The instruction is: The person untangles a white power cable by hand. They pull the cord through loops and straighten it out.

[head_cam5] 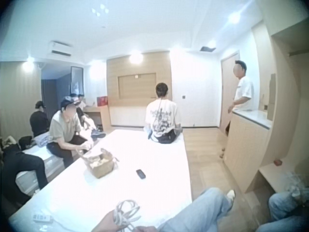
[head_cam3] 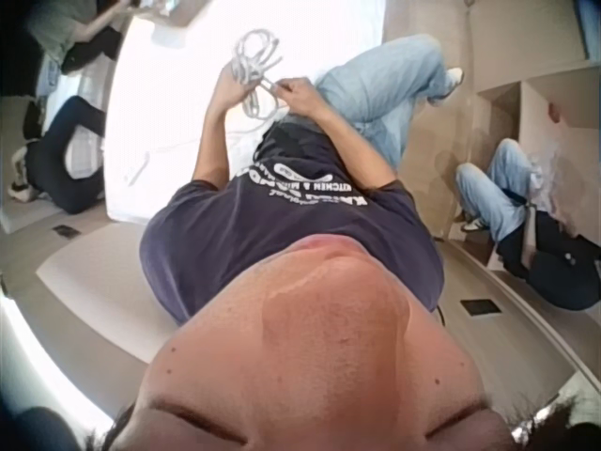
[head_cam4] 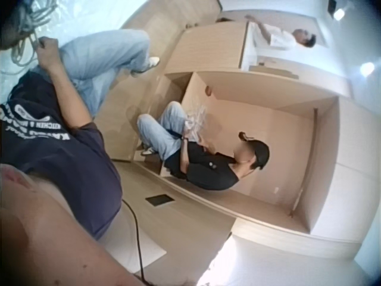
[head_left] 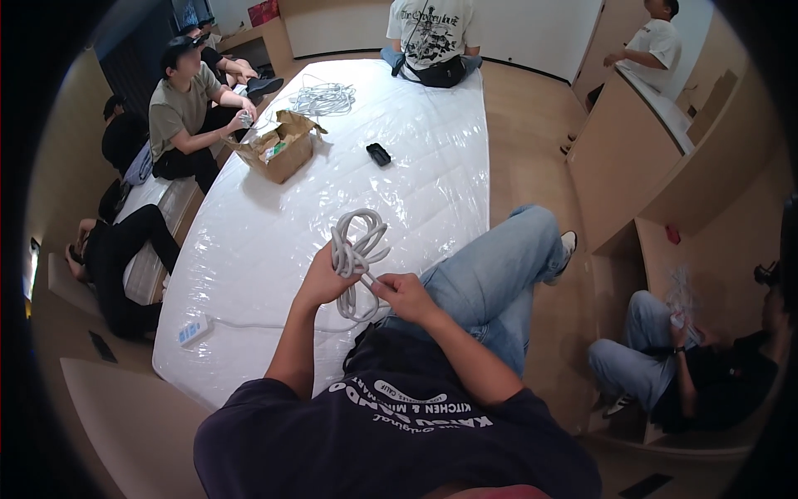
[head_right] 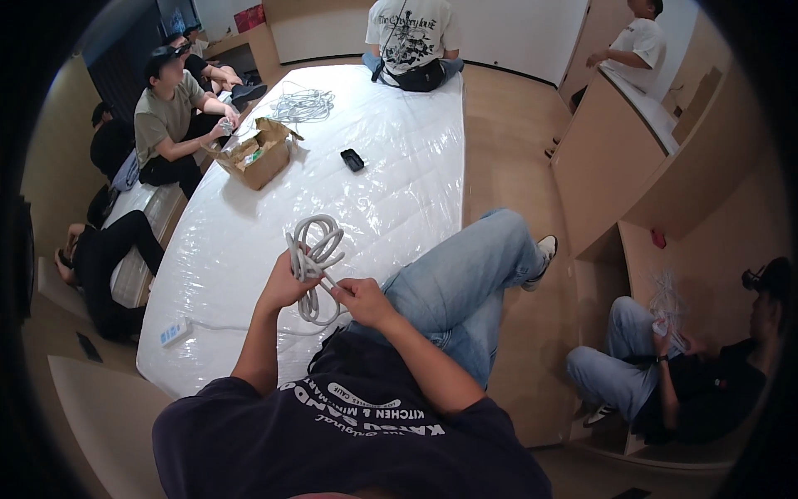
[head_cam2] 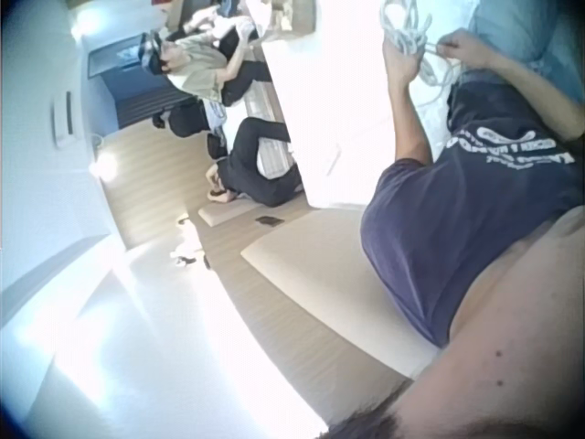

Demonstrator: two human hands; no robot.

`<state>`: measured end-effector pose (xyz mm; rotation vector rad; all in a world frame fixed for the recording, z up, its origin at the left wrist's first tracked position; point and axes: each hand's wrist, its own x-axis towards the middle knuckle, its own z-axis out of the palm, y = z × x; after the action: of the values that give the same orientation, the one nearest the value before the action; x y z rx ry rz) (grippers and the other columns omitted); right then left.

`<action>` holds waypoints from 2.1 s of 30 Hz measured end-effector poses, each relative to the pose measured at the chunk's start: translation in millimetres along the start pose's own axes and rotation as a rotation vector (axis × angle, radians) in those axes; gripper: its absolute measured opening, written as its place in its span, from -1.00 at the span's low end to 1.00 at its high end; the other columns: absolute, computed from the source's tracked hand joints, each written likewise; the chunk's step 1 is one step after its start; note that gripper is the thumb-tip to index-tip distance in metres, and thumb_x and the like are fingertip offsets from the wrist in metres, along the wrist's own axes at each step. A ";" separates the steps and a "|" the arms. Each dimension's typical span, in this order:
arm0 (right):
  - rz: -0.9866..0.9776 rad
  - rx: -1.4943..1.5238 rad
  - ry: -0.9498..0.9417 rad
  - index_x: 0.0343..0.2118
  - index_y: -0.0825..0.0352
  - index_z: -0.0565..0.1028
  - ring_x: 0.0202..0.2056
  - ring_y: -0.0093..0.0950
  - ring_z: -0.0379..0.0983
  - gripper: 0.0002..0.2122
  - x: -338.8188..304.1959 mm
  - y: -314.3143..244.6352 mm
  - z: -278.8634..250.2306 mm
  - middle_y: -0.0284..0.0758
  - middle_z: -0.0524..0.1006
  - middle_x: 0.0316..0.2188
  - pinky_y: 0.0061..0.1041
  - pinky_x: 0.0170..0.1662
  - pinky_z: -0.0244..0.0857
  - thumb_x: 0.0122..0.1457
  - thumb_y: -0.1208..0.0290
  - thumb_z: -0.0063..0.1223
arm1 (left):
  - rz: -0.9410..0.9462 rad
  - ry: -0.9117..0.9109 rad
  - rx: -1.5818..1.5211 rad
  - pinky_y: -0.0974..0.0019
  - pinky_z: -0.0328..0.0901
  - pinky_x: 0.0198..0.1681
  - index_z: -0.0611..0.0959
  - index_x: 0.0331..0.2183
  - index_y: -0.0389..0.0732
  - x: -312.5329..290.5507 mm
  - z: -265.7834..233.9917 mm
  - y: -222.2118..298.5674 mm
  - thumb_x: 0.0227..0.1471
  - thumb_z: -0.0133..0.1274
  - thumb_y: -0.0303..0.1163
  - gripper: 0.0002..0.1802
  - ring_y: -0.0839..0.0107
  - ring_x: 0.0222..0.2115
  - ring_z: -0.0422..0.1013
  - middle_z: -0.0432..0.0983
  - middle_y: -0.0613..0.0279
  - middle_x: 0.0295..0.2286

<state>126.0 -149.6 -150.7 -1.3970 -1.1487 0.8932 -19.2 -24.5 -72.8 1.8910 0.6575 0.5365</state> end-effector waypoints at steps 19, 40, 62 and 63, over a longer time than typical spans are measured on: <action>-0.375 -0.331 0.181 -0.38 0.40 0.53 -0.44 -0.11 0.46 -0.84 -11.1 -12.1 0.6 -0.08 0.52 -0.49 -0.30 -0.37 0.33 0.16 0.40 0.02 | 0.015 -0.202 0.138 0.31 0.36 -0.26 0.50 -0.24 -0.28 8.2 2.7 -7.8 -0.23 0.21 -0.41 -0.59 0.38 -0.40 0.46 0.53 0.16 -0.43; -0.121 -0.106 0.266 -0.42 0.40 0.48 -0.50 -0.46 0.44 -0.81 -5.1 -14.7 -7.7 -0.23 0.50 -0.55 -0.45 -0.41 0.29 0.21 0.36 0.03 | -0.049 -0.257 -0.232 0.37 0.38 -0.31 0.52 -0.22 -0.33 0.4 5.4 -20.3 -0.20 0.23 -0.52 -0.60 0.48 -0.40 0.47 0.53 0.20 -0.41; -0.157 0.483 0.050 -0.28 0.39 0.40 -0.45 -0.56 0.49 -0.85 0.5 10.3 -5.7 -0.34 0.49 -0.45 -0.62 -0.46 0.35 0.29 0.39 -0.09 | 0.003 -0.124 -0.064 0.41 0.36 -0.36 0.46 -0.26 -0.31 2.9 -11.7 -19.0 -0.18 0.21 -0.56 -0.63 0.49 -0.42 0.46 0.52 0.22 -0.44; -0.157 0.489 0.060 -0.29 0.39 0.41 -0.46 -0.58 0.49 -0.85 -0.5 7.6 -6.8 -0.35 0.49 -0.47 -0.63 -0.47 0.34 0.30 0.38 -0.09 | 0.003 -0.121 -0.065 0.41 0.36 -0.36 0.46 -0.26 -0.31 3.4 -11.9 -21.5 -0.18 0.21 -0.56 -0.63 0.49 -0.42 0.46 0.52 0.22 -0.44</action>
<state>133.5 -151.6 -157.3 -0.9162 -0.9020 0.9352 -28.4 -7.1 -87.8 1.8477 0.5514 0.4368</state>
